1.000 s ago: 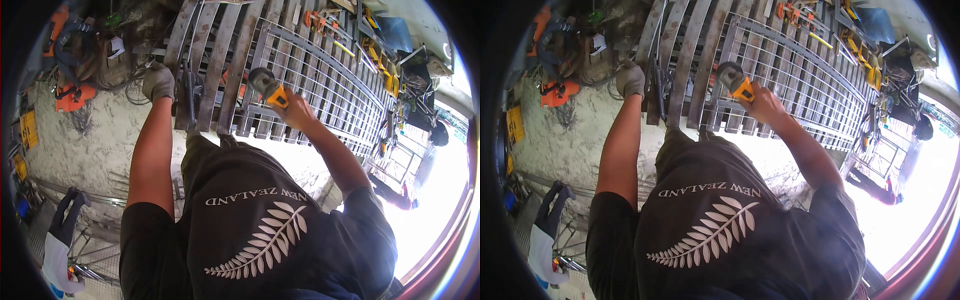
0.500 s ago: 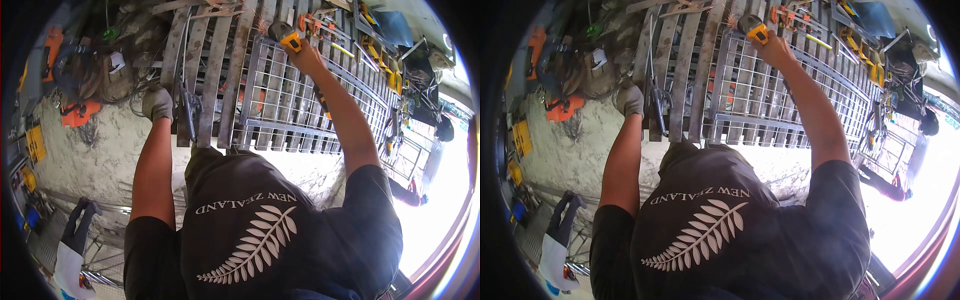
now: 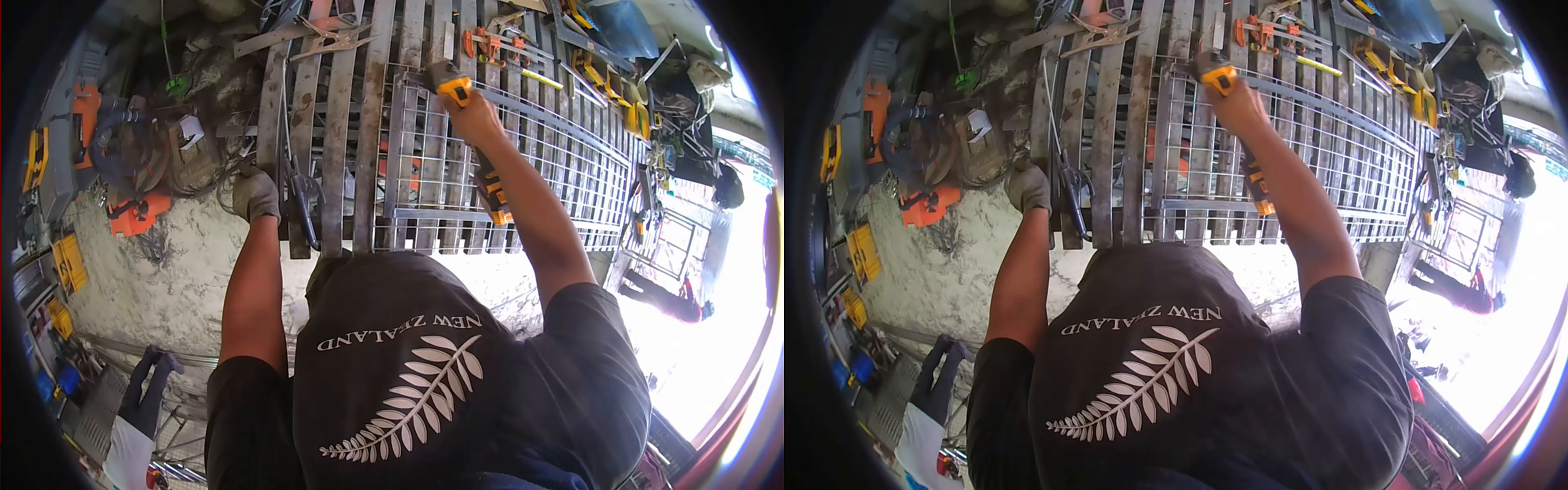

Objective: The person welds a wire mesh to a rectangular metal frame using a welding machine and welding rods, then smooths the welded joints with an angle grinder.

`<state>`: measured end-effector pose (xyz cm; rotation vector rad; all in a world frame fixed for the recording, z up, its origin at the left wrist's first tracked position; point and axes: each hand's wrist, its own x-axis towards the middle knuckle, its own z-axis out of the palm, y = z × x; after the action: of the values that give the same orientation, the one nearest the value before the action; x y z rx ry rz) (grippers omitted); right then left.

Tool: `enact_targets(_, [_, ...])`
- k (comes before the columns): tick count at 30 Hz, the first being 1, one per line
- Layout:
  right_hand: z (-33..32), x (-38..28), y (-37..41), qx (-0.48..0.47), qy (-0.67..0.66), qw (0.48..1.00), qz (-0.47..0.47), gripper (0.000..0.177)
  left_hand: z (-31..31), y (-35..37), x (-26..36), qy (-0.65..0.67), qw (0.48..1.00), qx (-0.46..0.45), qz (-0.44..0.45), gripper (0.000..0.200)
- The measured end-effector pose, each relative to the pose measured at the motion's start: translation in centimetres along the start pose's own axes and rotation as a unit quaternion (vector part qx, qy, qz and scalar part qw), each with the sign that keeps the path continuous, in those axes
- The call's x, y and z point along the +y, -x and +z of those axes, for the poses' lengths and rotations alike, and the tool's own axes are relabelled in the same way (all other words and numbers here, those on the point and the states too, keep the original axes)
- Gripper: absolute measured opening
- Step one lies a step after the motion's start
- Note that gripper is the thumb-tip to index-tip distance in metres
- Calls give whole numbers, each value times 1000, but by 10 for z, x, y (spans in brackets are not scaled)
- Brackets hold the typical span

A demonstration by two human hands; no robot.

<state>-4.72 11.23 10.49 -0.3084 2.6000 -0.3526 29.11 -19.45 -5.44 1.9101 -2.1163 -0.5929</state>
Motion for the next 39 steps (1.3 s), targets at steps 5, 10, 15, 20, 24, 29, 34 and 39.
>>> enact_targets(5, [-19,86,-17,73,44,996,22,75,6,-2,-6,-32,999,-6,-17,58])
enact_targets(10, [-77,104,-5,32,1,992,126,79,5,-5,-6,-45,999,-18,-18,63])
enact_targets(15, [-99,145,-2,-91,-383,916,78,71,-6,0,4,-51,997,-33,-41,62])
enact_targets(20, [-95,86,32,-263,-610,747,23,59,9,-6,-10,-64,997,-31,-29,61])
enact_targets(24, [-72,41,9,-333,-599,728,31,57,-1,-4,1,-53,997,-39,-32,61])
enact_targets(29, [-69,-44,-78,-110,-106,976,-156,53,0,-4,-4,-68,996,-44,-30,59])
enact_targets(34, [-41,-126,-219,22,143,985,-91,74,-11,-3,4,-106,993,-44,-28,56])
enact_targets(39, [-13,-164,-287,125,198,969,-81,98,-9,-2,3,-125,992,-24,-16,50])
